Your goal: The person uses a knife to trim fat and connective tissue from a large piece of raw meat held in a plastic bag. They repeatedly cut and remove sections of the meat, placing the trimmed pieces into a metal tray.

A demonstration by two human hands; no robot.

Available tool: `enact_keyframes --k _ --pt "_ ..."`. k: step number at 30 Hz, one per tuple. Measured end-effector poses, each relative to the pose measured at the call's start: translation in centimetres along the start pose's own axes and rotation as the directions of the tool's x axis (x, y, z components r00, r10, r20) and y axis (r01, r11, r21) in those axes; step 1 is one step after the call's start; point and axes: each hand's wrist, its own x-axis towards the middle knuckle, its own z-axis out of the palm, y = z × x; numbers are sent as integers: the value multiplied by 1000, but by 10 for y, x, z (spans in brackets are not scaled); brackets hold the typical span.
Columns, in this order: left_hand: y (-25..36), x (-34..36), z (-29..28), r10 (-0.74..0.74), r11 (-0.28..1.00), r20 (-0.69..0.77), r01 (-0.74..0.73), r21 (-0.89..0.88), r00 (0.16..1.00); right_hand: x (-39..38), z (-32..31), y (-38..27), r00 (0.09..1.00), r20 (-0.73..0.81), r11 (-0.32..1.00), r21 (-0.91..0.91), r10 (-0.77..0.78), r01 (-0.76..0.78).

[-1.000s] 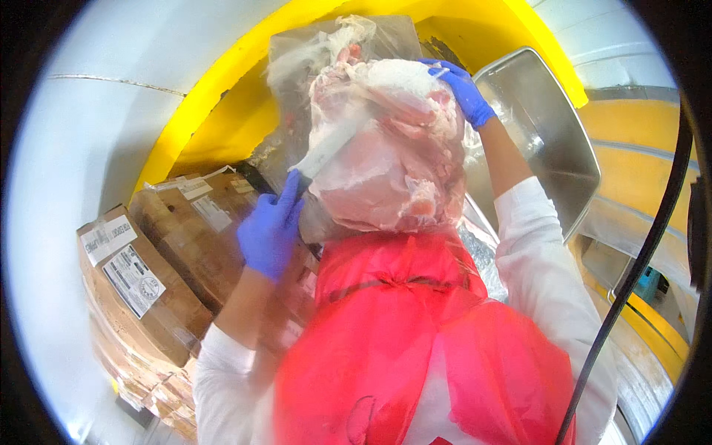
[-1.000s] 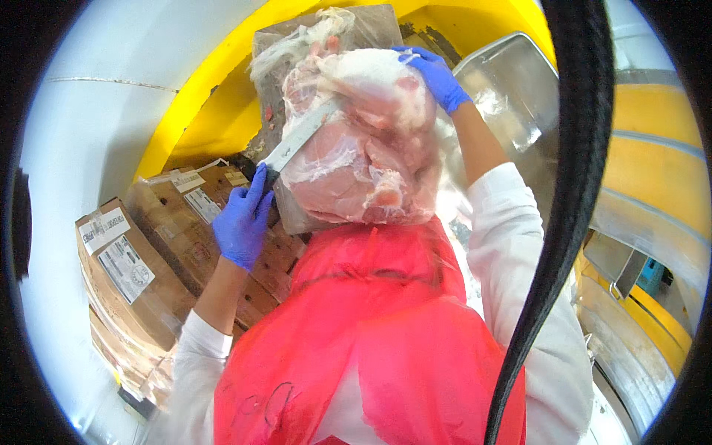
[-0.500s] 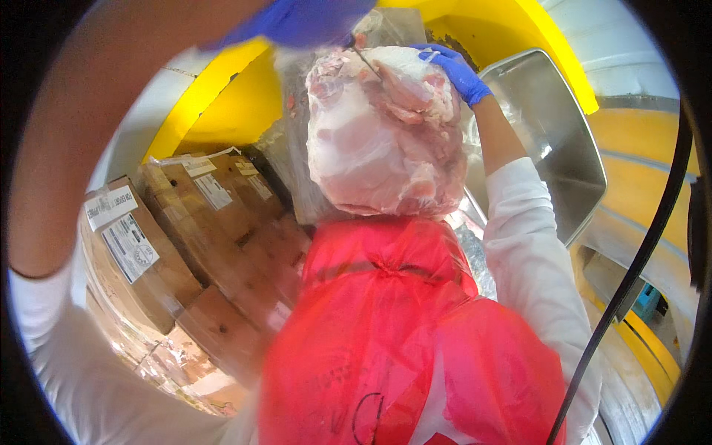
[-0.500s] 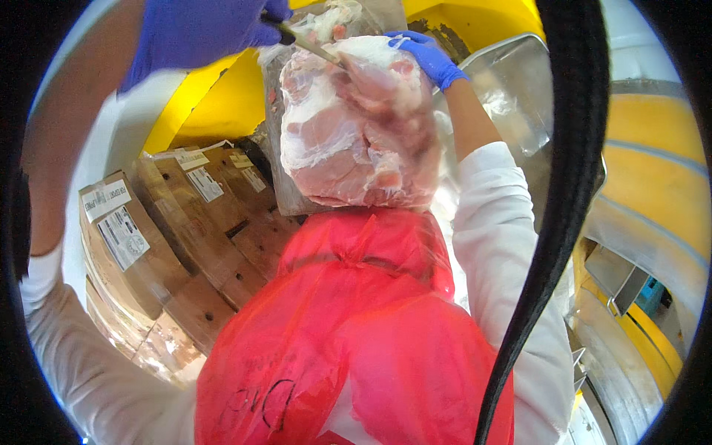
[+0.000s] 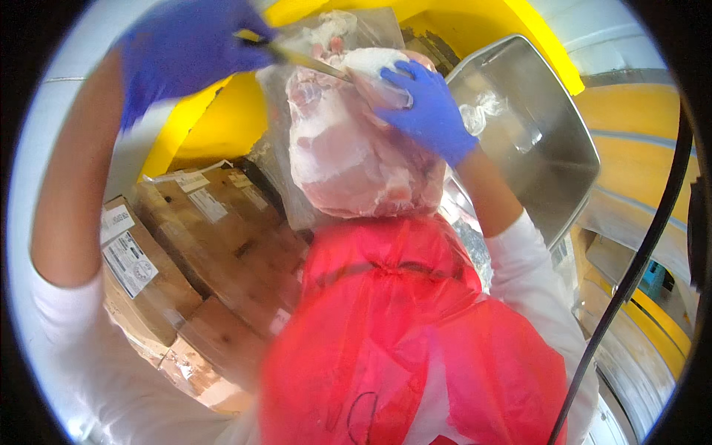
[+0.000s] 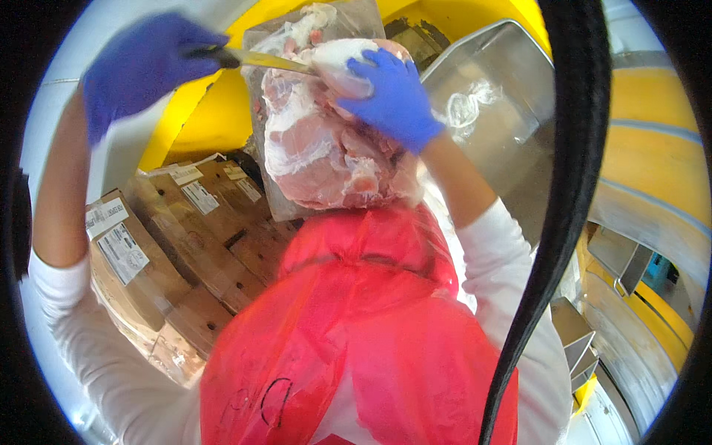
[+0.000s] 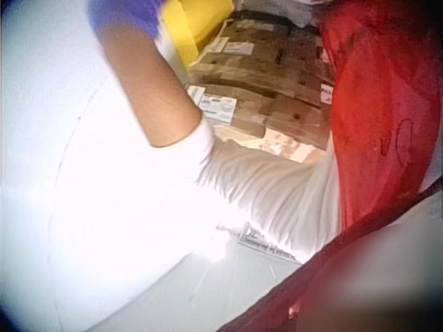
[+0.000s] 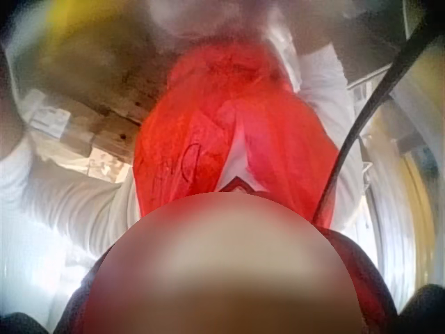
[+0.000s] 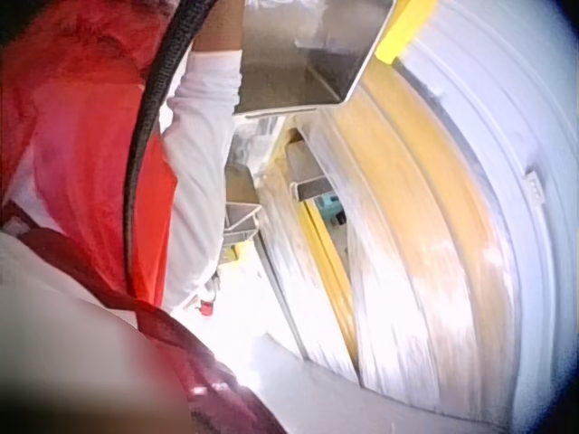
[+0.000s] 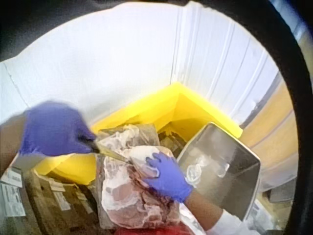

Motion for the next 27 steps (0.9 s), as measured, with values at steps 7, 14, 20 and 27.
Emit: enact_keyframes --k 7,14,20,27 --pt "33 -161 114 -369 926 -148 350 -142 917 26 26 15 976 -31 960 174 -217 219" --pt "59 -160 145 -444 882 -154 400 -250 883 39 28 20 981 5 942 280 -192 183" --pt "74 -153 113 -465 880 -54 454 -139 884 33 41 31 998 -48 934 350 -51 64" --pt "86 -153 137 -447 894 -83 442 -71 891 48 44 30 999 -40 916 400 -4 20"
